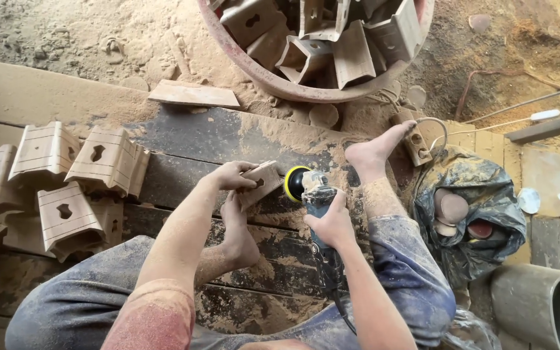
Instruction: The person sits on the floor and uses an orbital sander to smooth small wooden pieces. They hold each piece with one hand and sand it with the other, then place the finished piece into a nearby container.
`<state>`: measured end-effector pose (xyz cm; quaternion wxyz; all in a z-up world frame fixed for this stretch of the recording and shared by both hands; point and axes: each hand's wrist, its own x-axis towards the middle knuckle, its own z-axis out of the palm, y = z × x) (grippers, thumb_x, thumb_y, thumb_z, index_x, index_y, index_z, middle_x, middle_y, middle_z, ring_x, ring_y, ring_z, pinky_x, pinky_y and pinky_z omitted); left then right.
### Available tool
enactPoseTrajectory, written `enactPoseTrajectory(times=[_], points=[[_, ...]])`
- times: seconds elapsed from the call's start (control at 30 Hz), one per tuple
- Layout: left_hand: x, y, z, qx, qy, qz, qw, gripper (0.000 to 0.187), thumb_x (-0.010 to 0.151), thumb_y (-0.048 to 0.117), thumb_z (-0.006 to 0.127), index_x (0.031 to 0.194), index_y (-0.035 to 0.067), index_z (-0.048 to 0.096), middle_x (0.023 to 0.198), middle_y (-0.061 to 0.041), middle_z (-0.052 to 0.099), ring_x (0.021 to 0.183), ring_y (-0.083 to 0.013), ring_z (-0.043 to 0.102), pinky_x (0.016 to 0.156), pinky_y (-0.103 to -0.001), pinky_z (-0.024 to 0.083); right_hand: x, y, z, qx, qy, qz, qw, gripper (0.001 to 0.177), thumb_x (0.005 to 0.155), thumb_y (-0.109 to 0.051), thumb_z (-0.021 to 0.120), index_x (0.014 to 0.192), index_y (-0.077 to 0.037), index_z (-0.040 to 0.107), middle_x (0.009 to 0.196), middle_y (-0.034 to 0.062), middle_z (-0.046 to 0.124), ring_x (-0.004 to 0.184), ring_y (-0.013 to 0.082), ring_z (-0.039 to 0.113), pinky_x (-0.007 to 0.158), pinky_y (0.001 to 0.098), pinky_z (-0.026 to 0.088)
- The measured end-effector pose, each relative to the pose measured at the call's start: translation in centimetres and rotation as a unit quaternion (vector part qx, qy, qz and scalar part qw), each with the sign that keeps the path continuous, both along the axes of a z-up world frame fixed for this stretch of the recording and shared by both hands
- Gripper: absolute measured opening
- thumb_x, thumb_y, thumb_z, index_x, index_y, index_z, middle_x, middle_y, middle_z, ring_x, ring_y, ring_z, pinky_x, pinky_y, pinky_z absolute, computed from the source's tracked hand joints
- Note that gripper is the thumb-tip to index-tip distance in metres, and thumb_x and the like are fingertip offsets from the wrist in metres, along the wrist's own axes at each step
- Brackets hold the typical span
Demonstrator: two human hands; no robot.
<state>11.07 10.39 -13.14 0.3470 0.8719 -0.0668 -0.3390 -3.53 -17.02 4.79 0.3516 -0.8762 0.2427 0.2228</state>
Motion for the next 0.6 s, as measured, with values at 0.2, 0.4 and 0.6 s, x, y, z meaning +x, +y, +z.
enactPoseTrajectory(times=[0.2,0.4,0.6], points=[[-3.0,0.4,-2.1,-0.003,-0.070,0.154,0.986,0.047,0.079,0.058,0.076,0.115,0.028,0.076,0.114,-0.009,0.076,0.115,-0.0336,0.068,0.097,-0.048,0.057,2.5,3.0,-0.5,-0.035,0.018,0.091,0.995,0.091,0.072,-0.041,0.073,0.141,-0.011,0.022,0.127,0.0308,0.058,0.122,0.0500,0.060,0.107,0.0562,0.048],[-15.2,-7.0,7.6,-0.166,-0.142,0.498,0.839,0.050,0.067,0.036,0.088,0.103,0.005,0.074,0.109,-0.022,0.070,0.109,-0.0376,0.068,0.092,-0.046,0.057,5.4,7.4,-3.4,-0.080,0.010,0.218,0.973,0.084,0.075,-0.041,0.063,0.141,-0.012,0.021,0.126,0.0260,0.060,0.118,0.0482,0.063,0.105,0.0574,0.050],[-11.7,-5.2,19.2,-0.323,0.222,0.595,0.701,0.100,0.077,0.055,0.084,0.149,-0.003,0.044,0.146,-0.025,0.053,0.123,-0.0415,0.062,0.089,-0.062,0.055,5.6,10.8,-4.4,-0.094,-0.011,0.285,0.954,0.055,0.090,-0.032,0.044,0.135,-0.009,0.024,0.122,0.0271,0.060,0.112,0.0527,0.064,0.102,0.0564,0.052]])
